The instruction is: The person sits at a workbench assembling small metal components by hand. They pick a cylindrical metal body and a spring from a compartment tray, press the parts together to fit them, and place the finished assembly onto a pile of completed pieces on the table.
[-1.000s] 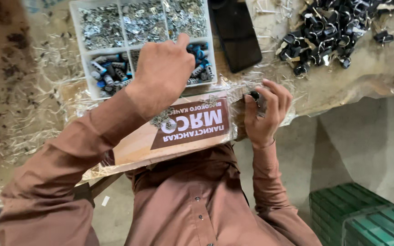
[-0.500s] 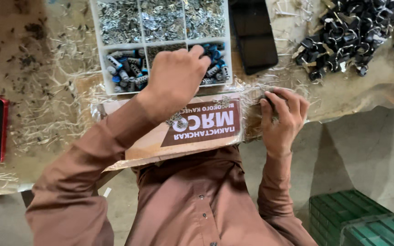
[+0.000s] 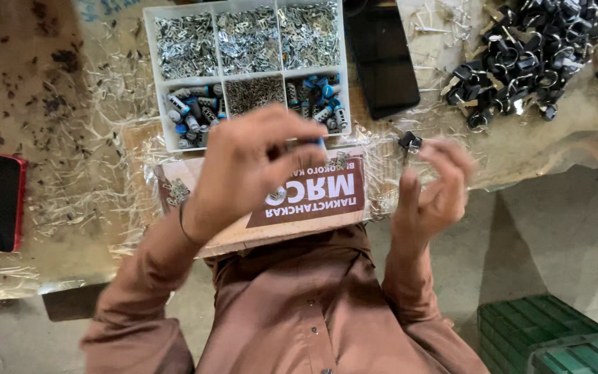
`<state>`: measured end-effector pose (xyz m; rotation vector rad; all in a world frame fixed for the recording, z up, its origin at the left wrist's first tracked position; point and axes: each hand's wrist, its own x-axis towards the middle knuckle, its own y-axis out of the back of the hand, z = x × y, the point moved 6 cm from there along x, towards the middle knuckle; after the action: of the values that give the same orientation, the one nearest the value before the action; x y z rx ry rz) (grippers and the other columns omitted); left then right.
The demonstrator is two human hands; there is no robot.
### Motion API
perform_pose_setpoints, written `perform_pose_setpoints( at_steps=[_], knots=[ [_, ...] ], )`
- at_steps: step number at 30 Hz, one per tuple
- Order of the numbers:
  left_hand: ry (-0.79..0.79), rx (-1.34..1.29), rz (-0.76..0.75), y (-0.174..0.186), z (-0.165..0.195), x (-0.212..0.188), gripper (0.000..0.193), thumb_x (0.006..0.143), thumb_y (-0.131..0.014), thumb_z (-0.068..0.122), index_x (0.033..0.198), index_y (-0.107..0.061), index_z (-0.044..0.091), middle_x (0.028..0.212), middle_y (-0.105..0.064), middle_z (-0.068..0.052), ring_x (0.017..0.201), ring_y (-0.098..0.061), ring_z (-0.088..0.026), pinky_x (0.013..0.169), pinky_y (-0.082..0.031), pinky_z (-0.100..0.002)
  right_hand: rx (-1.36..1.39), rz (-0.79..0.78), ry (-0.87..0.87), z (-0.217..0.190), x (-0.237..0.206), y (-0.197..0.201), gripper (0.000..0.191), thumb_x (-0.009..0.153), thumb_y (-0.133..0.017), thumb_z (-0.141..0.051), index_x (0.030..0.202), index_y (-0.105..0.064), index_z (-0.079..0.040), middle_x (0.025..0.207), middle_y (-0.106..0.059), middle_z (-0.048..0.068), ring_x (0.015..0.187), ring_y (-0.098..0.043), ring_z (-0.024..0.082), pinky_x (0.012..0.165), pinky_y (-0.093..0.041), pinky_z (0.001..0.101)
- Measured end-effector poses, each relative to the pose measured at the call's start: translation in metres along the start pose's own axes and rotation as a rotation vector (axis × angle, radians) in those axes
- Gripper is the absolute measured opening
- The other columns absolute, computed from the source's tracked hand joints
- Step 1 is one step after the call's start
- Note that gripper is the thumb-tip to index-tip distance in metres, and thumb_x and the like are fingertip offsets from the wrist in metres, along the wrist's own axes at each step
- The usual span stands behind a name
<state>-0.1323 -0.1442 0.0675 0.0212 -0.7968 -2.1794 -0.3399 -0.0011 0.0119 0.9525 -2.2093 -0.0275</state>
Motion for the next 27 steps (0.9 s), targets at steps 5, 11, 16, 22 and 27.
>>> perform_pose_setpoints(
  at_steps=[5, 11, 16, 22, 27],
  knots=[
    [0.168, -0.336, 0.106, -0.010, 0.020, -0.035, 0.022, 0.098, -0.075, 0.010, 0.120, -0.077, 0.011, 0.100, -0.075, -0.005, 0.085, -0.074, -0.013, 0.073, -0.059, -0.023, 0.563, -0.421, -0.543, -0.027, -0.024, -0.045, 0.015, 0.101, -0.069, -0.008, 0.110, -0.062, 0.001, 0.112, -0.070, 0.013, 0.100, -0.065, 0.014, 0.088, -0.054, 0.0283],
    [0.083, -0.194, 0.198, 0.007, 0.023, -0.064, 0.043, 0.084, -0.085, 0.009, 0.125, -0.071, 0.011, 0.115, -0.067, -0.010, 0.092, -0.069, -0.015, 0.076, -0.060, -0.027, 1.107, -0.423, -0.887, -0.027, -0.031, -0.087, 0.013, 0.102, -0.069, -0.001, 0.109, -0.059, -0.002, 0.111, -0.067, 0.008, 0.100, -0.064, 0.012, 0.091, -0.053, 0.0269],
    [-0.139, 0.039, 0.303, 0.021, 0.014, -0.075, 0.050, 0.089, -0.085, 0.002, 0.135, -0.067, 0.013, 0.126, -0.068, -0.007, 0.107, -0.069, -0.020, 0.086, -0.061, -0.033, 0.999, -0.531, -0.852, -0.045, -0.024, -0.111, 0.013, 0.100, -0.068, -0.002, 0.109, -0.059, -0.003, 0.105, -0.066, 0.006, 0.094, -0.064, 0.011, 0.084, -0.054, 0.0273],
    [0.062, 0.213, 0.494, 0.055, -0.037, -0.074, 0.049, 0.089, -0.087, 0.009, 0.133, -0.067, 0.014, 0.128, -0.068, -0.007, 0.112, -0.068, -0.022, 0.092, -0.059, -0.031, -0.019, -0.496, 0.088, -0.074, 0.046, -0.152, 0.021, 0.092, -0.081, -0.011, 0.109, -0.070, -0.006, 0.105, -0.061, 0.006, 0.091, -0.059, 0.018, 0.080, -0.050, 0.0299],
    [0.129, 0.232, 0.514, 0.065, -0.060, -0.053, 0.049, 0.084, -0.086, 0.011, 0.129, -0.067, 0.011, 0.127, -0.069, -0.009, 0.114, -0.069, -0.026, 0.101, -0.056, -0.035, -0.465, -0.791, 0.315, -0.085, 0.055, -0.220, 0.019, 0.083, -0.083, -0.020, 0.097, -0.076, -0.008, 0.094, -0.063, 0.006, 0.089, -0.058, 0.029, 0.071, -0.048, 0.0360]
  ],
)
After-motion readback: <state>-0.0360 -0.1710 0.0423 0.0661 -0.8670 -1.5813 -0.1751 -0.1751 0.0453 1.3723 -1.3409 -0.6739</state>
